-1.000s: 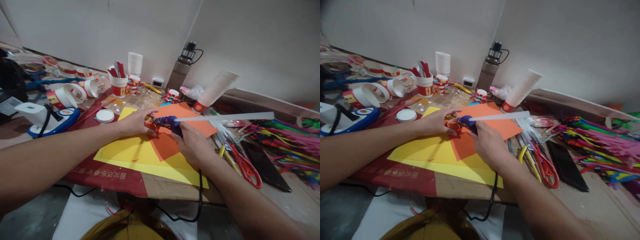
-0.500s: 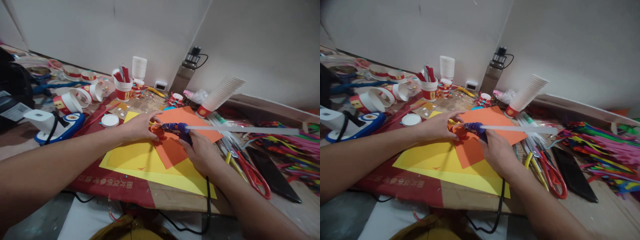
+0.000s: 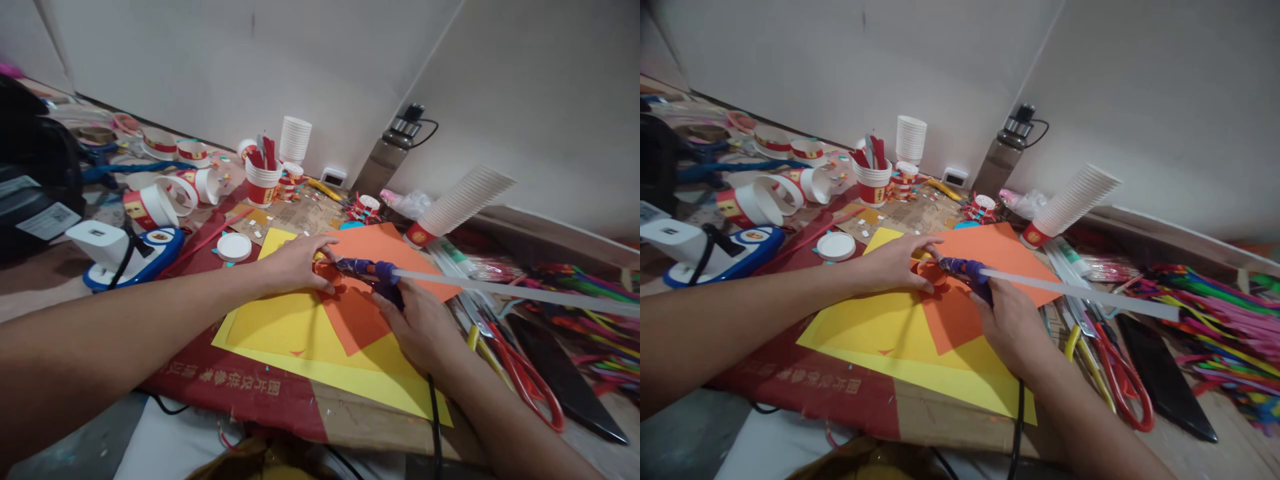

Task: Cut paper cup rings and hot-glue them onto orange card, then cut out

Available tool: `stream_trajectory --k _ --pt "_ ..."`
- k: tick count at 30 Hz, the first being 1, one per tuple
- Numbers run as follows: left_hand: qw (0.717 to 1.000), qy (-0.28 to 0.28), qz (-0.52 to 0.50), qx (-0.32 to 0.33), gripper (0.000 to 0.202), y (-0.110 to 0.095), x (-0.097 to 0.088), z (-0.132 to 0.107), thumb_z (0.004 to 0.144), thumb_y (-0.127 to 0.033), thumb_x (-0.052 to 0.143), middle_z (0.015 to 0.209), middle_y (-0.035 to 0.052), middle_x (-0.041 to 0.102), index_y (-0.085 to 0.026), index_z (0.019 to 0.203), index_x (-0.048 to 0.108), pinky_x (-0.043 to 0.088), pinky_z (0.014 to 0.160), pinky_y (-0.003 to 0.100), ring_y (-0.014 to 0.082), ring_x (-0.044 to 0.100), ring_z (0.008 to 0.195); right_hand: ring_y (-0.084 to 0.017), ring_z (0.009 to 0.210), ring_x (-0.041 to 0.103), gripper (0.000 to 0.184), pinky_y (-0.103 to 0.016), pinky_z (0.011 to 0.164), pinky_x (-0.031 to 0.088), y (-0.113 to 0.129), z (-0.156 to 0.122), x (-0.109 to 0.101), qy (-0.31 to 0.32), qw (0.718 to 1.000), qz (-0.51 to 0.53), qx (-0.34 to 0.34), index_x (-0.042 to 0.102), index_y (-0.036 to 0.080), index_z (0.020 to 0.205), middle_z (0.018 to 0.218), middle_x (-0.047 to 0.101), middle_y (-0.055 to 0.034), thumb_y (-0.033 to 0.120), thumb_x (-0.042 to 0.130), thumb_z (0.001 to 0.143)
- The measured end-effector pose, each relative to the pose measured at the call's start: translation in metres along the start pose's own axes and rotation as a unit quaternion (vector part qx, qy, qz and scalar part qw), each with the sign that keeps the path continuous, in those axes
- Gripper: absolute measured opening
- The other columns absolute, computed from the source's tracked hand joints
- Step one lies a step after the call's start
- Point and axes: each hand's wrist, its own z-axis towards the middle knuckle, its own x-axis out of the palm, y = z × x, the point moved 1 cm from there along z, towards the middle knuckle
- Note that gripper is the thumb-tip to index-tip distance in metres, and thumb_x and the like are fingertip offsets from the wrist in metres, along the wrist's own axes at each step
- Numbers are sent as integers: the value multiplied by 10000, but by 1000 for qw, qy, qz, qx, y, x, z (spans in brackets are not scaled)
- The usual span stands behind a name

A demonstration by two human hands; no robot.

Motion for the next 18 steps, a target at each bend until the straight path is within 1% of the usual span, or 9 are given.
stream_trajectory --k 3,7,11,14,18 --pt "1000 6 1 -1 895 0 0 1 621 -403 821 1204 72 660 -187 1406 449 426 978 399 280 568 1162 -296 885 690 317 -356 707 519 1 0 0 6 1000 1 7 630 140 1110 988 727 -146 324 457 919" --pt "1000 9 14 -3 885 -1 -1 2 606 -402 830 1227 73 657 -191 1386 469 415 993 396 278 563 1175 -294 880 687 315 -352 714 511 2 0 1 5 1000 -11 14 626 128 1104 964 729 -145 339 481 920" --pt "1000 10 20 -5 889 -1 -1 2 619 -439 809 1255 92 642 -188 1397 460 445 955 383 279 573 1172 -290 898 686 294 -349 718 509 4 -1 1 11 999 -22 21 614 145 1134 1001 728 -133 314 496 924" --pt "1000 16 21 1 888 2 0 3 627 -430 797 1238 81 651 -205 1410 443 452 949 375 270 584 1162 -293 914 683 286 -354 731 506 6 -1 1 20 999 -26 26 610 153 1149 1041 721 -134 293 497 927" --pt "999 11 36 -1 887 4 0 4 620 -433 799 1210 73 659 -205 1404 450 450 952 368 257 603 1121 -289 900 682 298 -348 710 495 9 -1 0 29 999 -19 35 598 171 1172 1053 717 -130 316 486 937"
